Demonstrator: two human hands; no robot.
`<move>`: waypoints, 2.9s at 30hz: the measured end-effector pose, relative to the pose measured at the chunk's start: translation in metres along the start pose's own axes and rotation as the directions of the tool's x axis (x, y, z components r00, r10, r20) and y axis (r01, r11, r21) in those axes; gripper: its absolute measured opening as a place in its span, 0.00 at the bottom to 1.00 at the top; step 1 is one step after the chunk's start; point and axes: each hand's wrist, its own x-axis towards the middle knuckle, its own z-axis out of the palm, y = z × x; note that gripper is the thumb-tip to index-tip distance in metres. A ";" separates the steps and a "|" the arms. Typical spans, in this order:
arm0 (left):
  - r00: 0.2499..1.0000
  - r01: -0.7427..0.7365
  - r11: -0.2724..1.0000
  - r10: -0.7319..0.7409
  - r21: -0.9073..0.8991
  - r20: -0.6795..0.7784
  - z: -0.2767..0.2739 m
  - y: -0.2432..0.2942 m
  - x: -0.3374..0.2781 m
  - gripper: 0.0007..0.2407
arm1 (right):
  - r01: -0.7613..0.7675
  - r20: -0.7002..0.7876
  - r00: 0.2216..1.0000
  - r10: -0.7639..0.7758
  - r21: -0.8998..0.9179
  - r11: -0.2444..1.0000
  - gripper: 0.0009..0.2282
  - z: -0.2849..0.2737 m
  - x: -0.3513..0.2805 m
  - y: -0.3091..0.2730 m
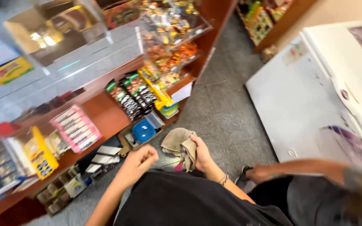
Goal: Restocking and organizing candy bars on a display shelf at a store counter
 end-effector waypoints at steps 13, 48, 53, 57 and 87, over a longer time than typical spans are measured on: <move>0.807 0.371 0.833 -0.508 -0.411 -0.302 0.016 -0.080 0.047 0.10 | -0.058 -0.011 0.998 0.057 -0.141 0.988 0.18 0.019 0.010 -0.035; 0.656 -0.246 0.450 -0.574 -0.858 -0.489 0.025 -0.006 0.075 0.26 | -0.120 0.161 0.960 0.228 -0.500 0.858 0.18 -0.029 0.167 -0.181; 0.707 -0.398 0.454 -0.403 -0.797 -0.582 0.086 -0.010 0.020 0.36 | -0.120 0.143 0.949 0.281 -0.660 0.741 0.15 0.005 0.135 -0.152; 0.624 -0.544 0.397 -0.398 -0.739 -0.673 0.106 -0.024 -0.016 0.38 | -0.271 -0.003 0.913 0.409 -0.754 0.599 0.19 0.076 0.047 -0.120; 0.812 0.009 0.772 -0.376 -0.635 -0.446 -0.014 -0.117 0.011 0.27 | 0.706 0.743 0.670 -0.010 -0.633 0.317 0.24 0.114 0.040 0.080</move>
